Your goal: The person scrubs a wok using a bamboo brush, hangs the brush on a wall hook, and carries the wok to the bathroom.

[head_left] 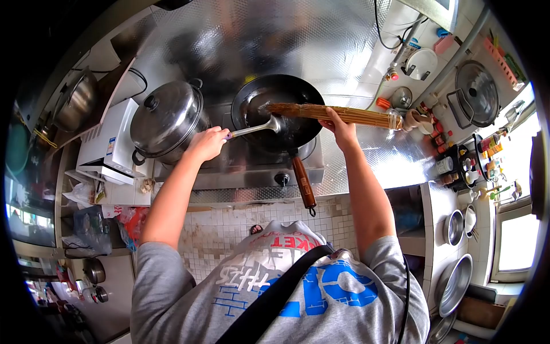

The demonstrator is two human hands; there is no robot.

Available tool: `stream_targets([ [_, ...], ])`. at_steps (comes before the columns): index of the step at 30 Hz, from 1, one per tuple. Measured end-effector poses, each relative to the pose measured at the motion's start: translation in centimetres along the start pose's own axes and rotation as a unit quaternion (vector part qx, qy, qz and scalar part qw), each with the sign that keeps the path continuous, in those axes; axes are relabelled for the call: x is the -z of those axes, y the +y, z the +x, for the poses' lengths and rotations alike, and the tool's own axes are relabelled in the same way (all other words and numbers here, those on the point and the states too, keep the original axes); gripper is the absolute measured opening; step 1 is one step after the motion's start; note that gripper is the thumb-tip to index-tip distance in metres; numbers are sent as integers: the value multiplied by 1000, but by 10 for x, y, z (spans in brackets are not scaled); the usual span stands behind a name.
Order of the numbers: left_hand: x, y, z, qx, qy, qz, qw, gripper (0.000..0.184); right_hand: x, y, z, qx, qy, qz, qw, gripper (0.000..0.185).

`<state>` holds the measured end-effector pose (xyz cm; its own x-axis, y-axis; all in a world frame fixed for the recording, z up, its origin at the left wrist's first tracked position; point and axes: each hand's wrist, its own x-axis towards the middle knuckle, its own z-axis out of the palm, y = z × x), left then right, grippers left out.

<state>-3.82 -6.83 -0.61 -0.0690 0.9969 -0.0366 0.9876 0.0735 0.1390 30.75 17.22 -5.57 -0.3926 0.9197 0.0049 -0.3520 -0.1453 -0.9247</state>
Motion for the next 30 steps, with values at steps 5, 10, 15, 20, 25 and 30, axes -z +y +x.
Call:
stream_targets([
  [5,-14,-6,0,-7,21,-23,999,27,12,-19,-1,11,-16,-95,995,30],
  [10,-14,-12,-2,6,23,-26,999,25,13,-42,-14,-17,-42,-123,991,30],
  [15,-13,4,-1,51,28,-6,998,22,22,-46,-13,8,-7,-91,996,32],
  [20,-15,10,11,62,3,-24,998,22,25,11,-5,99,12,-243,965,32],
  [25,-3,19,27,114,-23,-65,991,22,-45,-13,-73,208,-64,-282,934,26],
  [30,4,28,40,131,-68,-74,986,23,-58,-13,-83,228,-20,-340,912,28],
])
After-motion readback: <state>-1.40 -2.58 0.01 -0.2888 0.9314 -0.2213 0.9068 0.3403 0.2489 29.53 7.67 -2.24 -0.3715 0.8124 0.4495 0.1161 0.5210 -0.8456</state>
